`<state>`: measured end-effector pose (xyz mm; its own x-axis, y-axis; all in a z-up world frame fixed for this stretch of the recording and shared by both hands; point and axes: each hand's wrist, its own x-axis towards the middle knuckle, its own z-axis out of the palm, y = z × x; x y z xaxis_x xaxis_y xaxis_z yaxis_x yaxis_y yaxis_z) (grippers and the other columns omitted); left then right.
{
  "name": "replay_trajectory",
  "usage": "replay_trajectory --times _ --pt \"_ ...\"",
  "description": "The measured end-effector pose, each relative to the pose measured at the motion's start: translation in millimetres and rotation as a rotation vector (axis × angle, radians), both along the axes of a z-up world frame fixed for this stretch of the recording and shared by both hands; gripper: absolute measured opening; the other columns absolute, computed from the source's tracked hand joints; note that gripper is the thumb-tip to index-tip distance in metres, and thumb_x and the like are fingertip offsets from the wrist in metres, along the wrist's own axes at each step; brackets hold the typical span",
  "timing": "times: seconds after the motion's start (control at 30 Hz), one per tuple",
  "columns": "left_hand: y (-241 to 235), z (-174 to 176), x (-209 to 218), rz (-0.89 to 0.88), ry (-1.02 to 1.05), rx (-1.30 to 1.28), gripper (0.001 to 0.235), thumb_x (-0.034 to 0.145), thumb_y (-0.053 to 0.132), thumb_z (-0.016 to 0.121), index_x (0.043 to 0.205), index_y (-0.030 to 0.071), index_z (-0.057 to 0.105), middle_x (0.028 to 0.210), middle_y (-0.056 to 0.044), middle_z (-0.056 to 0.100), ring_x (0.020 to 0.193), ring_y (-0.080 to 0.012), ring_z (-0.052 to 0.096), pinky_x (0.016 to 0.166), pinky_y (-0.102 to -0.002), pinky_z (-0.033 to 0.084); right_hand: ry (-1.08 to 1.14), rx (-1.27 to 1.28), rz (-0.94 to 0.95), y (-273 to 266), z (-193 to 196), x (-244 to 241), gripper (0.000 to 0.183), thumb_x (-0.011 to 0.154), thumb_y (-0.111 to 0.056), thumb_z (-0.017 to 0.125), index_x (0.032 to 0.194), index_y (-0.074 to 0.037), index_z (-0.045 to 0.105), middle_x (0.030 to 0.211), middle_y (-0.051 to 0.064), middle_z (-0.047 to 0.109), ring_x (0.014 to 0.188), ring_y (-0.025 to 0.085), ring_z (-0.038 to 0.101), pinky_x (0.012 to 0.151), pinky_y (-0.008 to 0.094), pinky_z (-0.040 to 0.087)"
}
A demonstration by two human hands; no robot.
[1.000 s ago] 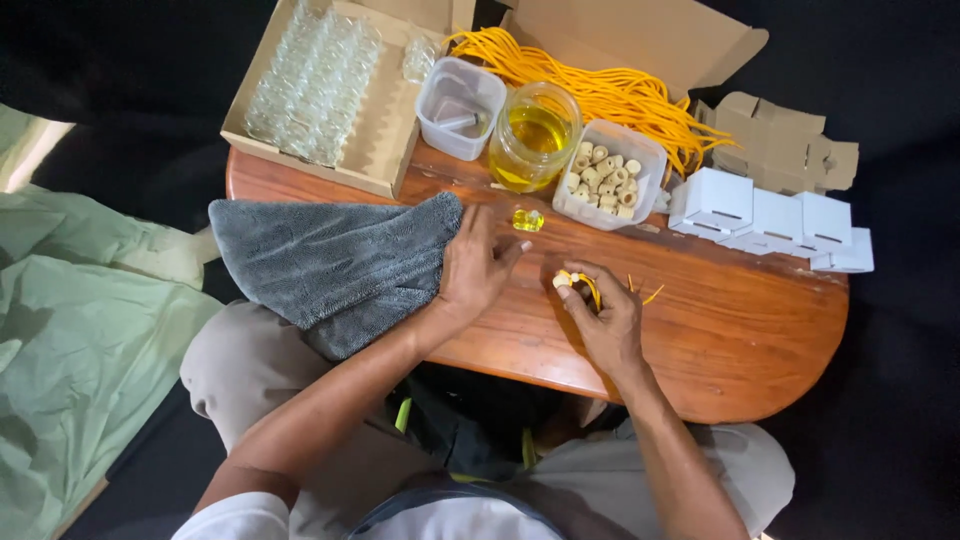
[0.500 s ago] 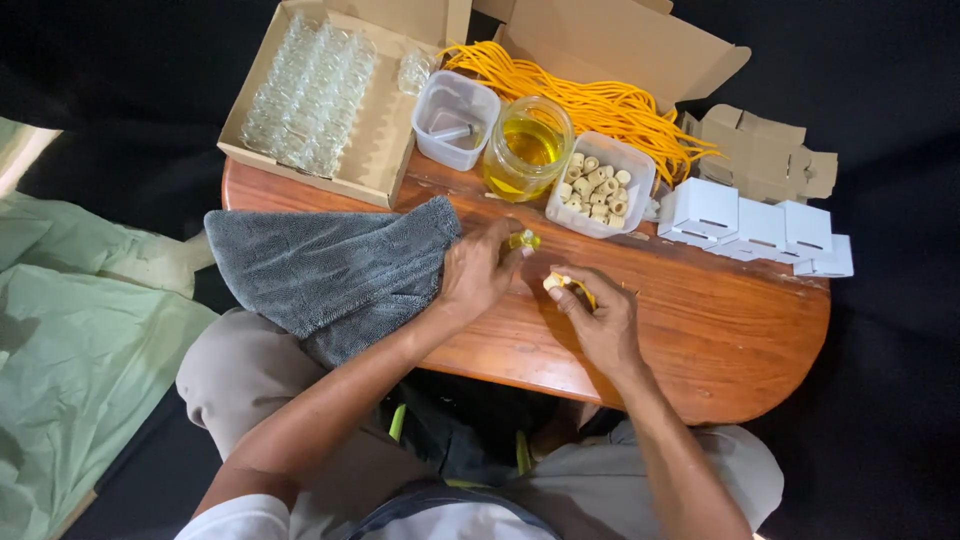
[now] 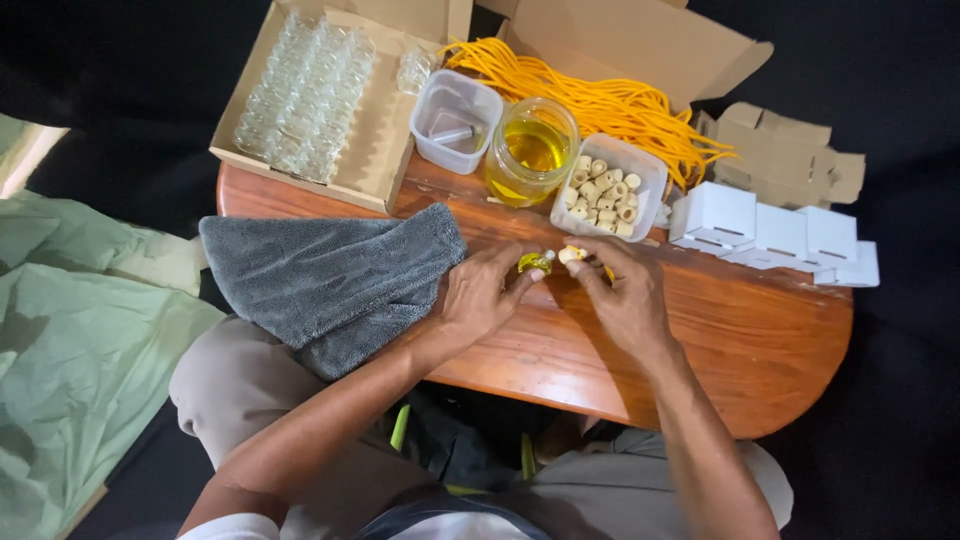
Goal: Assembling a small cardboard box and tying a decorative cord around a component for perfume packaging.
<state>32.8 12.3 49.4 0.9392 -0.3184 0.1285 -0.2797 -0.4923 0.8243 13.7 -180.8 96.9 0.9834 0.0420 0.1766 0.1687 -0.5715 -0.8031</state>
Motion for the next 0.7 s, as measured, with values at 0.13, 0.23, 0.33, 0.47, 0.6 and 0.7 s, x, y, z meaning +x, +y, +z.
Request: replay_trajectory --times 0.13,0.23,0.33,0.47,0.6,0.7 --pt "-1.7 -7.5 -0.7 -0.018 0.001 -0.005 0.024 0.093 0.032 0.071 0.112 0.018 0.071 0.089 -0.014 0.07 0.09 -0.0407 0.07 0.079 -0.049 0.055 0.01 0.044 0.026 -1.9 1.7 -0.8 0.024 0.092 0.004 0.071 0.114 -0.005 0.077 0.09 0.015 0.073 0.077 0.027 0.075 0.068 0.038 0.06" --pt "0.0 -10.7 -1.5 -0.034 -0.007 -0.005 0.023 0.094 0.031 0.07 0.113 0.019 0.071 0.09 -0.012 0.07 0.09 -0.0404 0.07 0.079 -0.049 0.055 0.024 0.059 0.028 -2.3 -2.5 -1.8 0.024 0.092 0.003 0.071 0.113 -0.005 0.077 0.088 0.014 0.071 0.076 0.027 0.075 0.065 0.037 0.061" --pt "-0.1 -15.0 -1.5 -0.059 -0.038 -0.015 0.023 0.095 0.029 0.069 0.117 0.023 0.071 0.093 -0.011 0.07 0.092 -0.0403 0.069 0.079 -0.048 0.055 0.029 0.056 0.02 -2.3 -1.8 -3.4 0.024 0.092 0.002 0.072 0.114 -0.005 0.077 0.081 0.013 0.07 0.072 0.026 0.074 0.063 0.036 0.059" --pt "2.0 -22.9 -1.5 -0.069 -0.066 -0.001 0.024 0.095 0.031 0.069 0.117 0.024 0.072 0.092 -0.008 0.07 0.091 -0.0381 0.07 0.078 -0.046 0.056 0.053 0.046 0.041 -3.4 -4.3 -3.6 0.024 0.091 0.0 0.074 0.114 -0.006 0.077 0.078 0.013 0.071 0.072 0.025 0.073 0.062 0.037 0.058" --pt "1.7 -16.1 -2.7 -0.099 -0.084 -0.005 0.024 0.095 0.031 0.069 0.117 0.023 0.072 0.093 -0.008 0.071 0.091 -0.0378 0.07 0.078 -0.047 0.056 0.063 -0.021 0.101 -3.1 -2.9 -3.4 0.024 0.09 -0.003 0.075 0.113 -0.008 0.077 0.088 0.018 0.073 0.081 0.034 0.073 0.069 0.043 0.059" --pt "2.1 -9.8 -3.6 -0.099 -0.114 0.005 0.023 0.095 0.032 0.07 0.112 0.017 0.074 0.094 -0.012 0.072 0.09 -0.0405 0.07 0.077 -0.048 0.056 0.067 -0.089 0.146 -5.4 0.1 -1.6 0.022 0.091 -0.005 0.073 0.113 -0.007 0.075 0.091 0.021 0.073 0.086 0.043 0.073 0.071 0.051 0.057"
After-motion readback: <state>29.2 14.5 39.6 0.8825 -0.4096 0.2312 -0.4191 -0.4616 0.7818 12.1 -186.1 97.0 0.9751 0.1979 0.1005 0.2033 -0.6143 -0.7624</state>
